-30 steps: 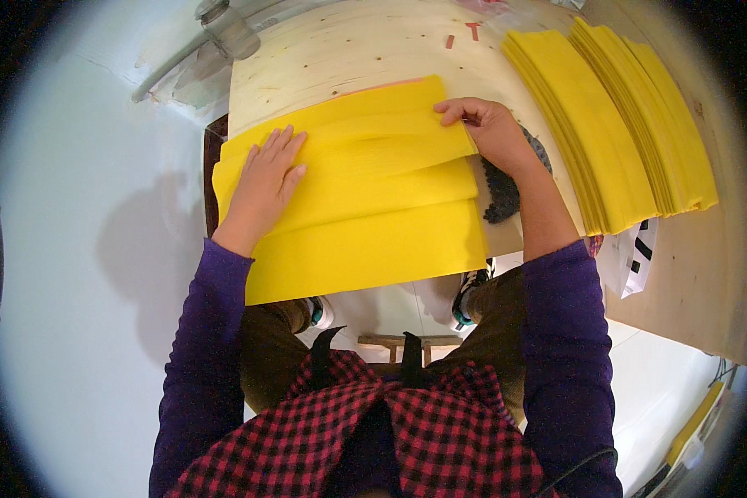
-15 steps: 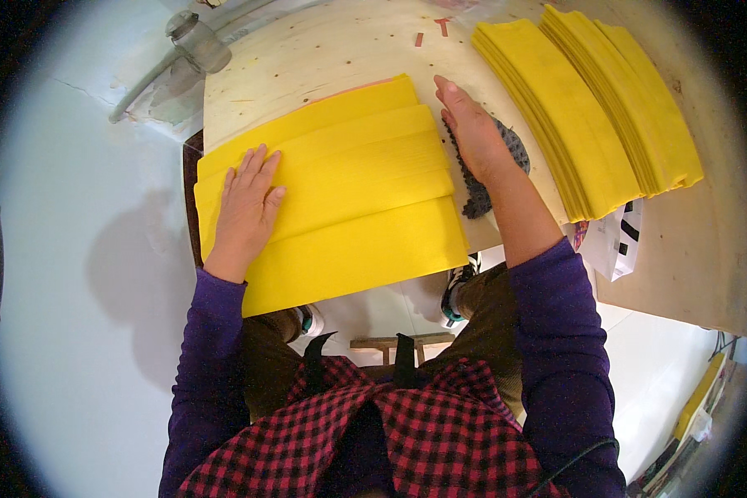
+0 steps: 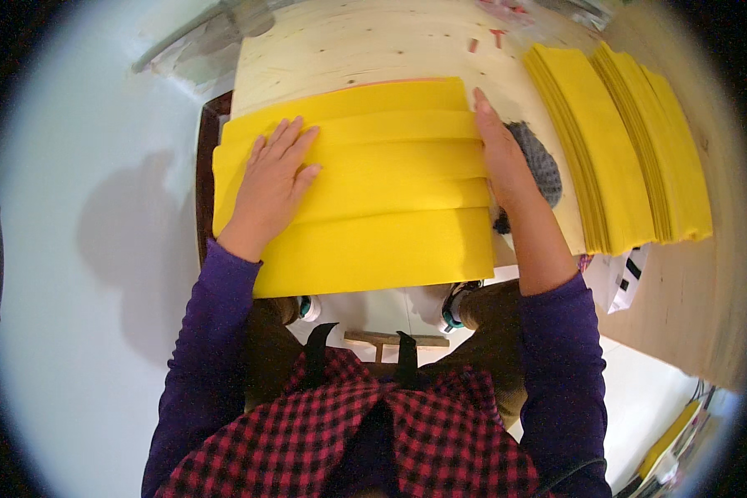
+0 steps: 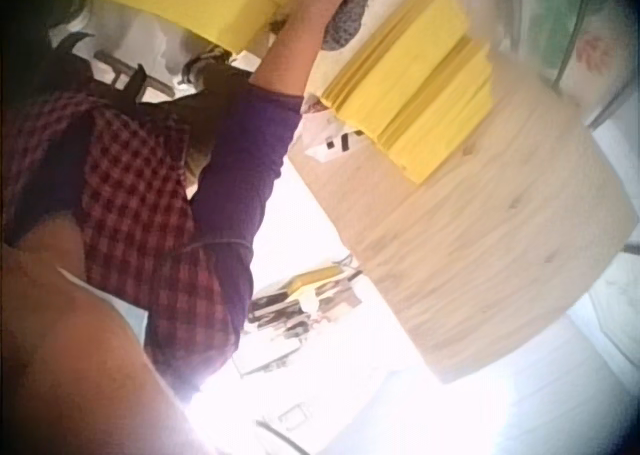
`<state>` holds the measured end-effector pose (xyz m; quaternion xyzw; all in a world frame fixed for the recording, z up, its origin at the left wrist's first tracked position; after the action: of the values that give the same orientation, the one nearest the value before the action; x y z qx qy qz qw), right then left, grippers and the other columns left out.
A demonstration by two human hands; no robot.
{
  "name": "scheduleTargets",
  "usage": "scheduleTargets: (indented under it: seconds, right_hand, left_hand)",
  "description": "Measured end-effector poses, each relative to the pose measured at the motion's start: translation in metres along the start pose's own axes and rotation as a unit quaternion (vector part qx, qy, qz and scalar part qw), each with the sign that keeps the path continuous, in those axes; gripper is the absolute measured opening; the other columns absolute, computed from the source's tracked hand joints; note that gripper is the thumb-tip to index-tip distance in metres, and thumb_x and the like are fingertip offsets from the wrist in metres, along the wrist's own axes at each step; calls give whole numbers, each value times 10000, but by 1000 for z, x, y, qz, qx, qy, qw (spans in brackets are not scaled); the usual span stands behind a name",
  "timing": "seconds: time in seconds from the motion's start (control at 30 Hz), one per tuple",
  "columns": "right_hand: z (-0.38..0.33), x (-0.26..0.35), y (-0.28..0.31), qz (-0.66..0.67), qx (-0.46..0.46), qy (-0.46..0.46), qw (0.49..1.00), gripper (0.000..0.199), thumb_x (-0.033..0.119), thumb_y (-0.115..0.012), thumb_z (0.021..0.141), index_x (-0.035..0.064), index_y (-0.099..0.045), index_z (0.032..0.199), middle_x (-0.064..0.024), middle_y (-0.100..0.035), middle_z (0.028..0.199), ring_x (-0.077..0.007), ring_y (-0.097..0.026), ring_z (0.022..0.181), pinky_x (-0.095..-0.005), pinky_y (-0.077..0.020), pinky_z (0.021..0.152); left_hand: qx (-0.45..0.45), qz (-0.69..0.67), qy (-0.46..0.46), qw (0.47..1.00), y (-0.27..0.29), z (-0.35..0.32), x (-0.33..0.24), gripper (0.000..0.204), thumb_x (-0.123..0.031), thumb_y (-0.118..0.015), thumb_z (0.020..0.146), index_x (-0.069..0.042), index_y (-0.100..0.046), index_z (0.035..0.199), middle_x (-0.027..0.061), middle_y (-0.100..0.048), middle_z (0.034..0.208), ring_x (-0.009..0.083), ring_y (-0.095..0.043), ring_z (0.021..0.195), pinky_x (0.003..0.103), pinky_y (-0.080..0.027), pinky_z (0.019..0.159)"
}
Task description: The person folds yellow foam sheets on a table, aligning edges and pressing creases to create uniform folds. The person stacks the folded sheets and repeats the folding process with additional sheets.
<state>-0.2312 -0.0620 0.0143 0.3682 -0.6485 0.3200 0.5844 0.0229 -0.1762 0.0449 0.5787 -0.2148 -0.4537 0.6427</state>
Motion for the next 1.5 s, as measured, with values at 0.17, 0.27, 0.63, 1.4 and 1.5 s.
scheduleTargets:
  seconds: [0.17,0.27,0.63,1.4,1.5]
  right_hand:
    - [2,0,2,-49,3,11,999,616,446,-333,1010,71,-258,1493,-165,-205,1546,-260,-236,1414,-330,-195,1134]
    - [4,-1,1,-62,16,17,998,625,450,-324,1010,49,-262,1486,-176,-249,1528,-264,-249,1408,-333,-197,1135]
    - [3,33,10,-283,-47,162,944,650,467,-349,999,15,-286,1462,-183,-272,1522,-285,-239,1420,-338,-176,1146]
    - [-24,-1,-101,-626,11,127,769,785,544,-379,945,-67,-284,1427,-220,-247,1517,-324,-208,1426,-412,-158,1164]
    - [-24,0,-74,-661,-23,92,744,792,546,-383,943,-59,-260,1439,-216,-245,1519,-319,-201,1428,-405,-152,1167]
  left_hand:
    - [-3,-7,7,1000,-5,-1,1,477,-303,-505,946,-82,-454,1366,146,-381,1464,310,-314,1376,464,-206,1137]
    - [-10,-6,6,1000,-7,-2,2,477,-321,-500,949,-80,-462,1358,146,-387,1458,306,-315,1375,465,-209,1137]
    - [5,-10,12,1000,-11,-4,2,470,-336,-501,941,-72,-483,1330,147,-406,1441,300,-328,1366,463,-219,1134]
    - [-15,-13,-2,1000,-21,-2,1,501,-318,-542,915,-49,-485,1334,159,-433,1419,312,-361,1344,506,-251,1107]
    - [20,-21,28,999,-24,-1,4,560,-369,-509,937,-42,-418,1384,163,-382,1462,313,-311,1381,510,-210,1128]
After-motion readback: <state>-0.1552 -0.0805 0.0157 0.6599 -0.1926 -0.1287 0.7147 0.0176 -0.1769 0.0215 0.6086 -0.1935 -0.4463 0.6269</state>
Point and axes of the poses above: each hand's wrist, its own z-axis towards the middle knuckle, its own y-axis out of the back of the hand, x = y × z, the point moved 8 cm from there along z, towards the middle knuckle
